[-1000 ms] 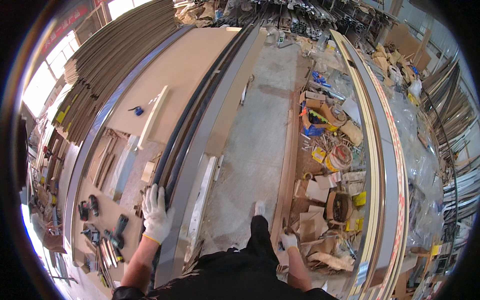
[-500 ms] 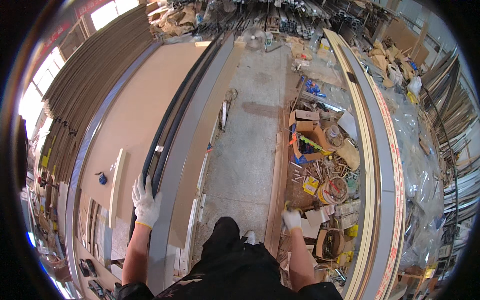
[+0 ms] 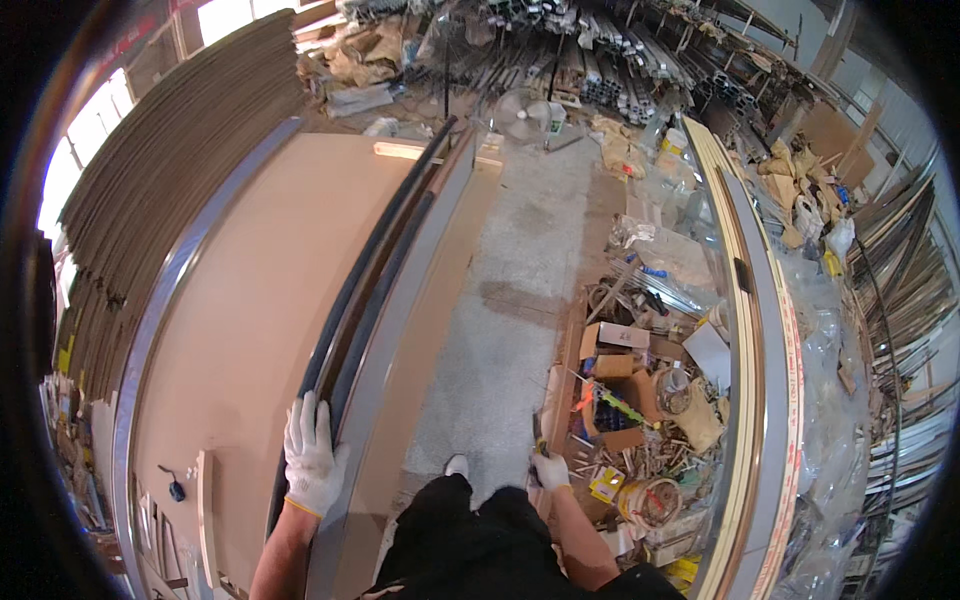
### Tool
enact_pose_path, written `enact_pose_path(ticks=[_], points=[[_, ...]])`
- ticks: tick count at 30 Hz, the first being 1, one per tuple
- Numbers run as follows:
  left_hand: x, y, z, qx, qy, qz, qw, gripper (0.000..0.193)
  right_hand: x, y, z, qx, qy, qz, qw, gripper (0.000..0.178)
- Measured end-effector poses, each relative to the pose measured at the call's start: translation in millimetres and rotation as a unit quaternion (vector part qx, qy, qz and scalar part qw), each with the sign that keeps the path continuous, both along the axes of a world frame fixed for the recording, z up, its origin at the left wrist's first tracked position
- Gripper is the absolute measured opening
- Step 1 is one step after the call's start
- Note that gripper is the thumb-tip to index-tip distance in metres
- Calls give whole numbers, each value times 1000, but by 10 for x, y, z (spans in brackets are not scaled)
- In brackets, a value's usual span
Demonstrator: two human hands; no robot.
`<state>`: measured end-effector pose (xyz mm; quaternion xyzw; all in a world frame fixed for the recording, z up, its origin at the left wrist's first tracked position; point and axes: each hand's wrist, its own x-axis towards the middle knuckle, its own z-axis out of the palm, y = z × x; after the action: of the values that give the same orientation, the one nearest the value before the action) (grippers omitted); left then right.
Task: The person uses pliers to repeatedly tap and secure a black rubber seal into the groove of a long window frame. The person holds the frame with one hand while using the pliers with the other to press the seal along the length of the frame.
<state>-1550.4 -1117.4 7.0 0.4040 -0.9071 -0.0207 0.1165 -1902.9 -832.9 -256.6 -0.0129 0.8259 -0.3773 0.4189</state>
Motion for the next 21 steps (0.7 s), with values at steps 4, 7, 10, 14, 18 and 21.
enact_pose_path(ticks=[4,7,10,14,18,21], points=[[-982,-611,152,46,13,-42,998,78,-619,-746,400,-143,-153,-260,943,13],[-1536,-1086,26,33,15,-7,999,76,-1160,-1312,729,-180,-108,-209,955,16],[-2129,-1515,37,-9,4,20,1000,67,-1851,-1831,1043,-195,-71,-155,966,16],[-2974,-1954,7,20,6,109,994,48,-2910,-2240,665,-245,133,-51,959,23],[-2855,-2082,-339,7,82,158,984,47,-3722,-3276,1233,-185,271,40,944,27],[-3001,-2041,-188,32,46,200,978,43,-4219,-3927,1650,-164,291,219,917,42]])
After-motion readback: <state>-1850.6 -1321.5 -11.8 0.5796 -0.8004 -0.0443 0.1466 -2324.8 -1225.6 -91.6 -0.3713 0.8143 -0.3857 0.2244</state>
